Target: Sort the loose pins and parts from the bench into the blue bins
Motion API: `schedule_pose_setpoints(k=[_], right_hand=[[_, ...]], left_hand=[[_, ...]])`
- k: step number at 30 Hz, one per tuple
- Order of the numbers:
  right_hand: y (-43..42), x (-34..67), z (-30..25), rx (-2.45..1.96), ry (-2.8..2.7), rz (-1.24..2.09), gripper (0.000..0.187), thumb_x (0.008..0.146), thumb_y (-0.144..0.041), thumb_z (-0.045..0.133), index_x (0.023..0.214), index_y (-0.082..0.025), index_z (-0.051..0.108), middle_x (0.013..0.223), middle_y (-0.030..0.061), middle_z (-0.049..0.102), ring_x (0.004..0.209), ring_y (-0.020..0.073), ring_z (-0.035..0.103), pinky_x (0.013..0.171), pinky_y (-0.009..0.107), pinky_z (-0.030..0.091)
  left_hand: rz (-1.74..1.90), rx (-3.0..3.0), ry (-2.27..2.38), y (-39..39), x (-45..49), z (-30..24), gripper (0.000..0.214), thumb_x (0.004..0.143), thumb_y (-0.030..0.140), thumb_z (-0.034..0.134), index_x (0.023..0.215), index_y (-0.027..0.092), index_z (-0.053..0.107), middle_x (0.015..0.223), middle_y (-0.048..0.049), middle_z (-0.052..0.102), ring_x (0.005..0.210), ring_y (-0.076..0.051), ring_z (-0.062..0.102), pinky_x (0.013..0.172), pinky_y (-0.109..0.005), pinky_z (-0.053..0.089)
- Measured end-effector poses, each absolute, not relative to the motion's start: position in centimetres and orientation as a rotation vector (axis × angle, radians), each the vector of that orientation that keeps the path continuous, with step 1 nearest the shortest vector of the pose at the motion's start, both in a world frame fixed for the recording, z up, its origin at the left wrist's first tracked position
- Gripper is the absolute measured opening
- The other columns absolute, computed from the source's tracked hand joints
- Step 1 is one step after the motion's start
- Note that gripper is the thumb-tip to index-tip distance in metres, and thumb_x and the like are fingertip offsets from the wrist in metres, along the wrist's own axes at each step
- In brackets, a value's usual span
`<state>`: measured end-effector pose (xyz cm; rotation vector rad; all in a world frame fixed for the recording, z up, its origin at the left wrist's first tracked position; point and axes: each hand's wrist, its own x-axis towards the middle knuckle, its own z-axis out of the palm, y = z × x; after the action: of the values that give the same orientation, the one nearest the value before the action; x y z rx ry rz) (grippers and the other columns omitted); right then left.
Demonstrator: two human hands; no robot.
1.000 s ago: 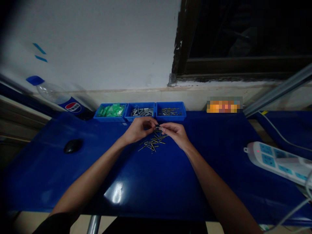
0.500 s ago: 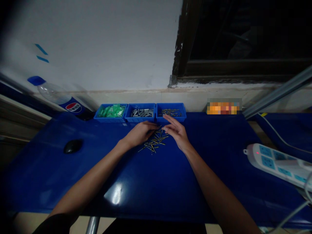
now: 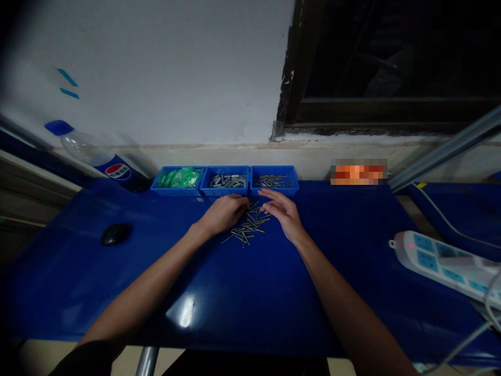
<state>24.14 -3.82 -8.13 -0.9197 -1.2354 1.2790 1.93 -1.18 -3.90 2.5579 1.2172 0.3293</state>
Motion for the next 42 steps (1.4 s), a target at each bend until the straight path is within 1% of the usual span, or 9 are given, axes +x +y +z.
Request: schedule_pose_setpoints(k=[7,10,13,18,22,32,38,40,42], right_hand=[[-3.9,24.1,-7.9,-0.921,-1.230,1.291,0.040,0.088,-0.035,0.077,0.127,-0.028,0.073,0.134,0.0099,0.073,0.085,0.0201,0.071,0.078,0.037,0.055],[-3.8,24.0,-7.8,-0.936,-1.208,1.277,0.040,0.086,-0.036,0.078,0.125,-0.026,0.074,0.129,0.0105,0.076,0.083,0.0202,0.071,0.077,0.038,0.055],[-3.6,23.9,-8.0,-0.949,-1.174,1.249,0.037,0.085,-0.035,0.079,0.121,-0.025,0.075,0.121,0.0097,0.078,0.079,0.0193,0.070,0.076,0.037,0.055],[-3.4,24.1,-8.7,-0.944,-1.229,1.265,0.028,0.088,-0.034,0.079,0.114,-0.027,0.080,0.106,0.0058,0.081,0.075,0.0176,0.067,0.076,0.036,0.054],[-3.5,24.3,-9.0,-0.936,-1.296,1.285,0.021,0.088,-0.035,0.080,0.107,-0.028,0.084,0.099,0.0047,0.082,0.075,0.0180,0.068,0.075,0.036,0.055],[-3.7,24.0,-8.0,-0.952,-1.308,1.304,0.024,0.084,-0.040,0.084,0.104,-0.027,0.085,0.097,0.0058,0.082,0.075,0.0193,0.071,0.074,0.037,0.059],[-3.5,24.1,-8.8,-0.964,-1.268,1.239,0.017,0.085,-0.036,0.081,0.098,-0.025,0.085,0.089,0.0051,0.081,0.071,0.0177,0.069,0.072,0.034,0.056],[-3.6,24.1,-8.7,-0.938,-1.177,1.225,0.017,0.086,-0.032,0.078,0.101,-0.025,0.084,0.093,0.0059,0.081,0.073,0.0180,0.068,0.071,0.034,0.055],[-3.7,24.1,-8.3,-0.900,-1.099,1.249,0.028,0.085,-0.028,0.076,0.112,-0.027,0.082,0.112,0.0079,0.081,0.080,0.0196,0.070,0.073,0.036,0.055]], left_hand=[[0.291,2.573,1.204,-1.2,1.8,-3.9,0.024,0.100,0.008,0.045,0.111,0.015,0.064,0.103,-0.0118,0.067,0.082,-0.020,0.066,0.075,-0.033,0.054],[0.480,2.482,1.117,-1.0,1.6,-3.8,0.026,0.097,0.005,0.047,0.115,0.016,0.063,0.105,-0.0100,0.066,0.084,-0.018,0.065,0.079,-0.033,0.055],[0.721,2.367,1.021,-0.8,1.7,-3.4,0.031,0.092,0.003,0.054,0.118,0.017,0.064,0.100,-0.0067,0.067,0.086,-0.017,0.064,0.082,-0.032,0.055],[0.927,2.220,0.941,-0.9,2.1,-2.9,0.028,0.087,0.007,0.065,0.113,0.017,0.066,0.093,-0.0037,0.068,0.082,-0.015,0.064,0.079,-0.031,0.055],[0.918,2.168,0.918,-1.0,2.2,-3.0,0.025,0.088,0.011,0.067,0.112,0.017,0.066,0.093,-0.0037,0.069,0.082,-0.014,0.065,0.079,-0.030,0.056],[0.942,2.194,0.893,-1.1,2.5,-3.2,0.018,0.089,0.011,0.068,0.107,0.016,0.068,0.091,-0.0038,0.070,0.080,-0.014,0.066,0.078,-0.029,0.055],[0.885,2.258,0.986,-0.7,2.1,-4.2,0.021,0.087,0.018,0.075,0.107,0.015,0.069,0.096,-0.0060,0.072,0.082,-0.017,0.068,0.079,-0.033,0.057],[0.798,2.318,1.033,-0.5,1.8,-4.6,0.019,0.091,0.020,0.071,0.108,0.014,0.070,0.102,-0.0091,0.074,0.089,-0.020,0.071,0.083,-0.036,0.059],[0.715,2.400,1.015,-0.5,1.8,-4.9,0.022,0.096,0.017,0.061,0.115,0.015,0.071,0.112,-0.0118,0.075,0.100,-0.023,0.072,0.092,-0.040,0.058]])
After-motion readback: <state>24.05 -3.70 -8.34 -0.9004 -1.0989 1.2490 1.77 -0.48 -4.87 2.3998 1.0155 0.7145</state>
